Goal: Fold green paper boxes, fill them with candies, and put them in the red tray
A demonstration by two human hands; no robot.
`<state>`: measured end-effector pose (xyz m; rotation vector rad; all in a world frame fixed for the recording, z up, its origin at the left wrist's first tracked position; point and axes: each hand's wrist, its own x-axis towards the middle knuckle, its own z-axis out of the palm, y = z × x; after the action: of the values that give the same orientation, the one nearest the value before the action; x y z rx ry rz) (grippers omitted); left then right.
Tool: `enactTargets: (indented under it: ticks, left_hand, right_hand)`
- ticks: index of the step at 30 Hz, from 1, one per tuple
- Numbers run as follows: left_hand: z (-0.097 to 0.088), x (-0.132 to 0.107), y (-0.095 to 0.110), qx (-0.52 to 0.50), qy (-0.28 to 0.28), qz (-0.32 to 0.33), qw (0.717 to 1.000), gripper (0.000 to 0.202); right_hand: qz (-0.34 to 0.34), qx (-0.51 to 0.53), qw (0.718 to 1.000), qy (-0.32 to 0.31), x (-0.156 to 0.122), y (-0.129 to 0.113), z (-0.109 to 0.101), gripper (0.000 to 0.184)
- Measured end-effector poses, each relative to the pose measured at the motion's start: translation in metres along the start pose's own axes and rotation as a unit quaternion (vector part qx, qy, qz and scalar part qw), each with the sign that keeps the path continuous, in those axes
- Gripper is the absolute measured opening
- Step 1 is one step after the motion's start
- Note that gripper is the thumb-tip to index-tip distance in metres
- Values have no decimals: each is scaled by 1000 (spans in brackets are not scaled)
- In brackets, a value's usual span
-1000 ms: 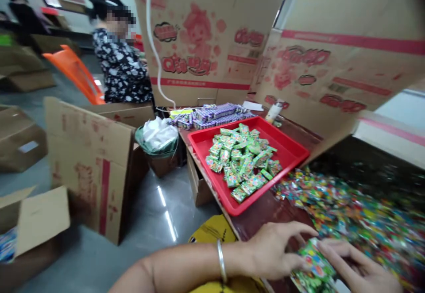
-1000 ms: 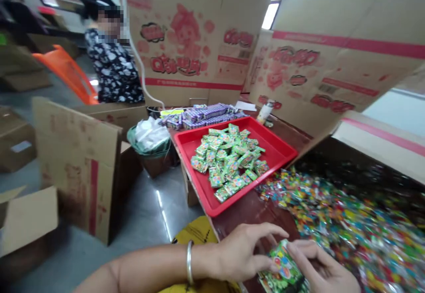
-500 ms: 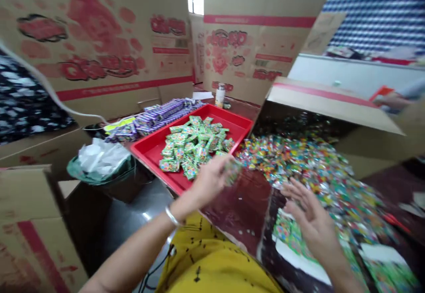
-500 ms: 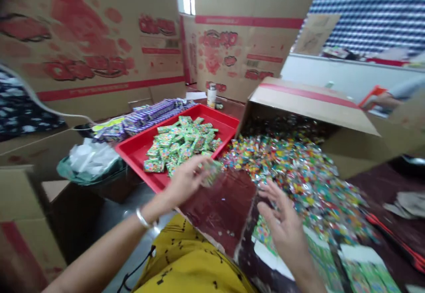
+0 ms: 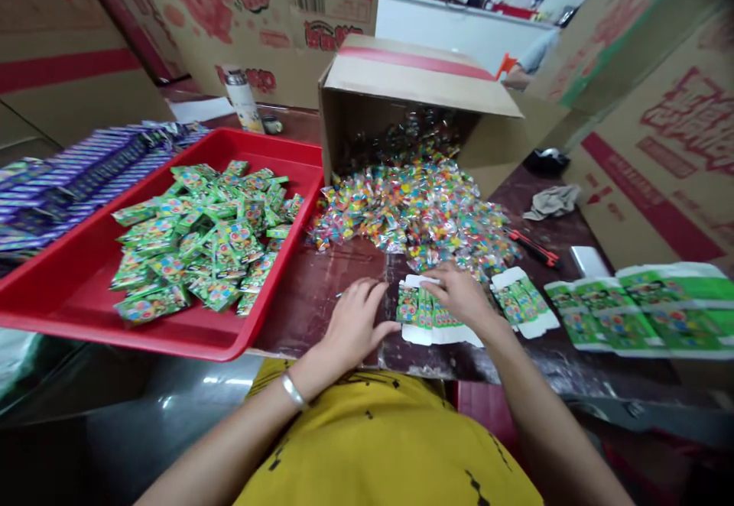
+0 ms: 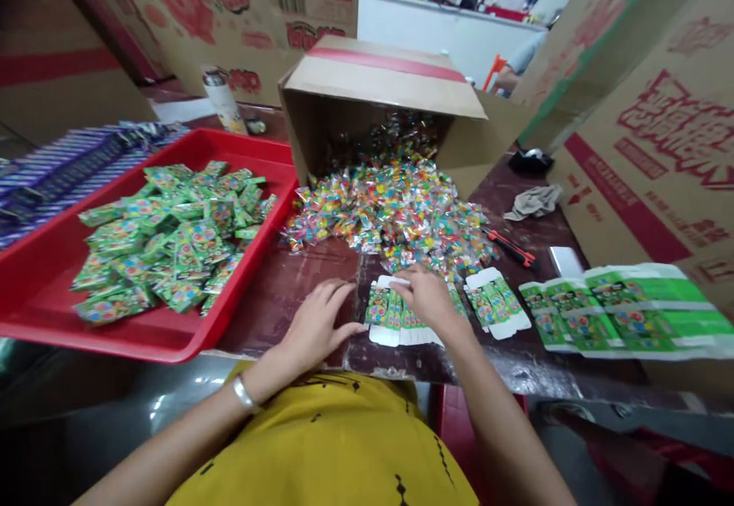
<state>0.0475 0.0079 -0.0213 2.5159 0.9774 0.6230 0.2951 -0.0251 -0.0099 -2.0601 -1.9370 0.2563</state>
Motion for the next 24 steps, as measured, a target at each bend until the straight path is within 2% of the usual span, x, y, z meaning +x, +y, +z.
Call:
enactTargets:
  ticks: [2, 4, 6, 9, 11, 12, 14, 16, 18, 20, 22, 24]
  left_hand:
    - [23, 7, 6, 11, -16, -5, 1000, 72]
    - [34, 12, 7, 22, -20, -13, 999, 78]
    - [38, 14, 6, 21, -20, -25, 999, 83]
    - [37, 12, 6, -2, -12, -39, 999, 85]
    - [33, 11, 7, -43, 3, -43, 998, 77]
    - [29, 11, 7, -79, 14, -46, 996, 69]
    - [16, 13, 8, -194, 21, -69, 978, 45]
    - [1, 15, 9, -356, -14, -108, 928, 26]
    - [-14, 17, 10, -508, -77, -142, 846, 26]
    - [-25, 17, 11, -615, -127, -158, 762, 29]
    - [-31, 14, 13, -686, -154, -164, 692, 32]
    - [-33, 11, 14, -738, -158, -165, 635, 36]
  right_hand:
    - [-20, -44, 999, -25, 2, -8, 3, 28]
    - [-24, -60, 998, -25, 4, -13, 8, 31]
    - [-16, -38, 999, -4, 7, -13, 14, 29]
    - [-15, 61, 996, 66, 9, -14, 14, 14]
    - [-21, 158, 981, 107, 8, -17, 5, 6]
    - [-19, 211, 971, 114, 7, -19, -1, 8]
    - [-5, 310, 945, 100, 5, -27, -14, 13]
    - [2, 395, 916, 70, 2, -36, -26, 16]
    - [-2, 454, 889, 51, 0, -46, -34, 17]
    - [-12, 486, 872, 47, -1, -56, -37, 16]
    - [-22, 481, 874, 67, -3, -66, -38, 14]
    - [-42, 420, 898, 124, -7, -73, -37, 12]
